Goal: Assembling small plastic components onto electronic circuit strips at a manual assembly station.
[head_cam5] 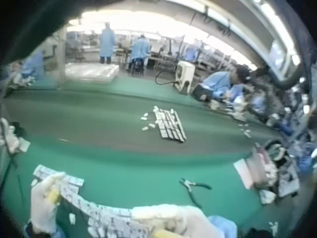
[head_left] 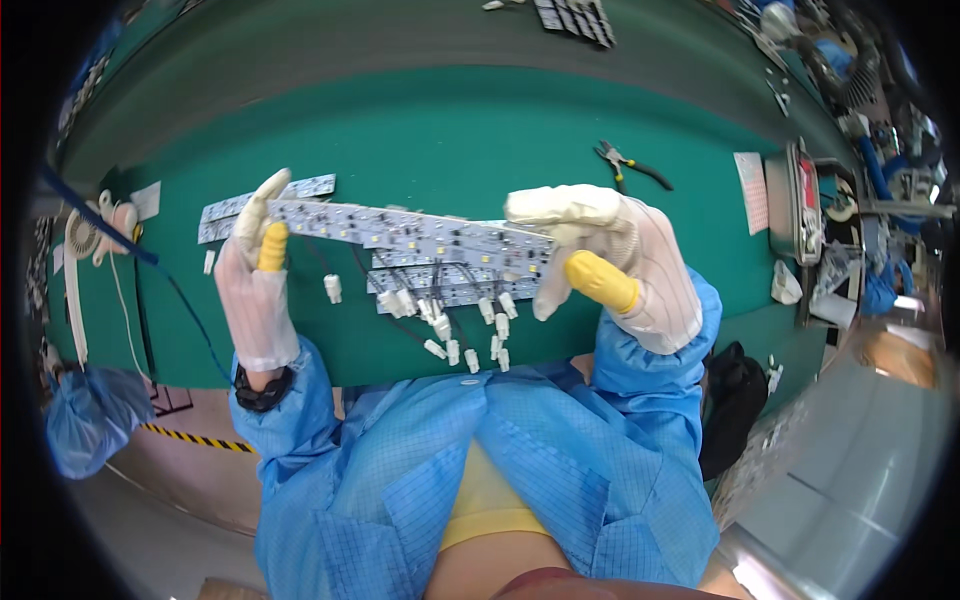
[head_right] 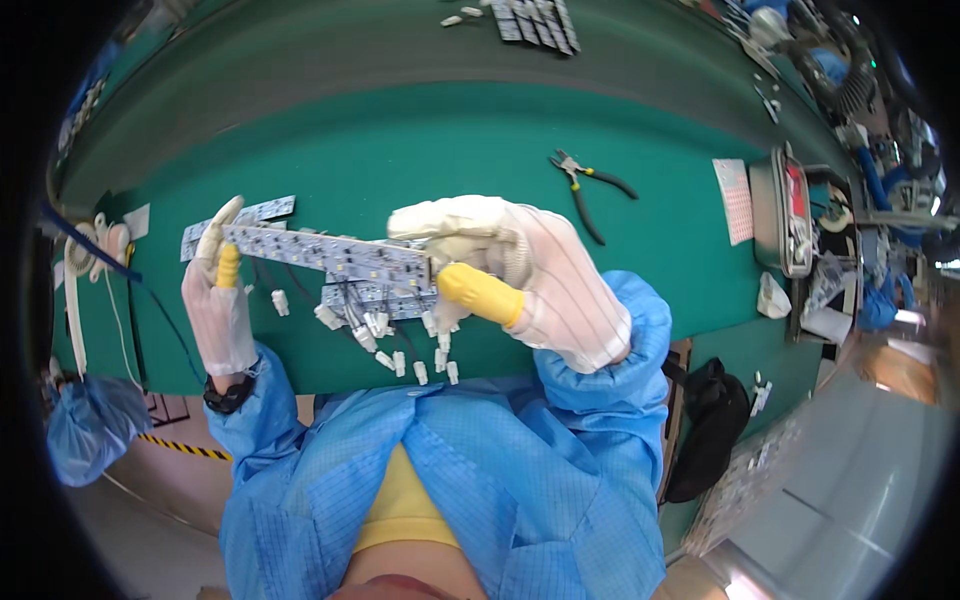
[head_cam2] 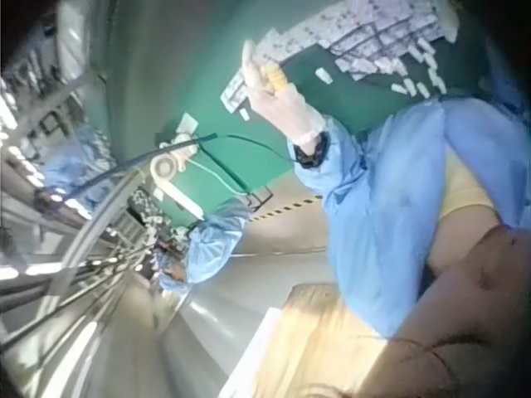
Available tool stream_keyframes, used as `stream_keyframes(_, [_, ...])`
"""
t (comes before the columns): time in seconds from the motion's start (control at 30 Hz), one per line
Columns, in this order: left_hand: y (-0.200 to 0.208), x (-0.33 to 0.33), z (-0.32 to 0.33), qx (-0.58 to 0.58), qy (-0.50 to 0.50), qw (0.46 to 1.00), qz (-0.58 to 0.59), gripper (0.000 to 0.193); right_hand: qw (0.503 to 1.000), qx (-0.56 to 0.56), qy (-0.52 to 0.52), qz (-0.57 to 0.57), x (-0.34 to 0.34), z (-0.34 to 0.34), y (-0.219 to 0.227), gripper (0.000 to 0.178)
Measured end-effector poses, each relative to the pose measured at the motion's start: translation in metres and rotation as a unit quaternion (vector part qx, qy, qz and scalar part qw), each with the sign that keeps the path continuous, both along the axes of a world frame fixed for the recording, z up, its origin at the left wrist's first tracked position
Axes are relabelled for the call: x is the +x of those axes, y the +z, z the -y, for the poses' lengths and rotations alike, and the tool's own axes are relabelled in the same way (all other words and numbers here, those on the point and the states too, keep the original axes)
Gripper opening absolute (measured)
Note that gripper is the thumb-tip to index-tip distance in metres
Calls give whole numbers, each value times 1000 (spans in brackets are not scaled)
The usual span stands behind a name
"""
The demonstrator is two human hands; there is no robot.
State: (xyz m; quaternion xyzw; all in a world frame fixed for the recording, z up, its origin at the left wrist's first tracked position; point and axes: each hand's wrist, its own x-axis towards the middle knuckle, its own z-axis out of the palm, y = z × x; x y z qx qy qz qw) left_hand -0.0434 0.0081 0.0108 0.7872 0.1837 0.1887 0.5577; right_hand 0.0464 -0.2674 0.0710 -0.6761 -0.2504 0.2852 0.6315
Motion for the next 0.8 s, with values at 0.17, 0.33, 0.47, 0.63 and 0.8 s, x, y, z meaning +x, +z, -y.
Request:
stream_keyframes(0.17, [-5,-2,0,31,31,999,-3,45,1000,-10,-8,0,7,5,-6,61])
stream_keyframes(0.33, [-2,-4,14,-68,7,984,165,52,992,7,-84,96,21,4,-33,62])
stream_keyframes(0.47, [-14,-10,14,-124,-164,916,344,49,992,-31,-65,104,35,2,-49,48])
stream_keyframes(0.63, [-2,-7,5,-41,-130,965,224,25,993,55,-105,7,29,-6,-52,44])
stream_keyframes(0.8, [-3,-7,4,32,-17,998,51,19,992,-5,-93,83,29,10,-49,42])
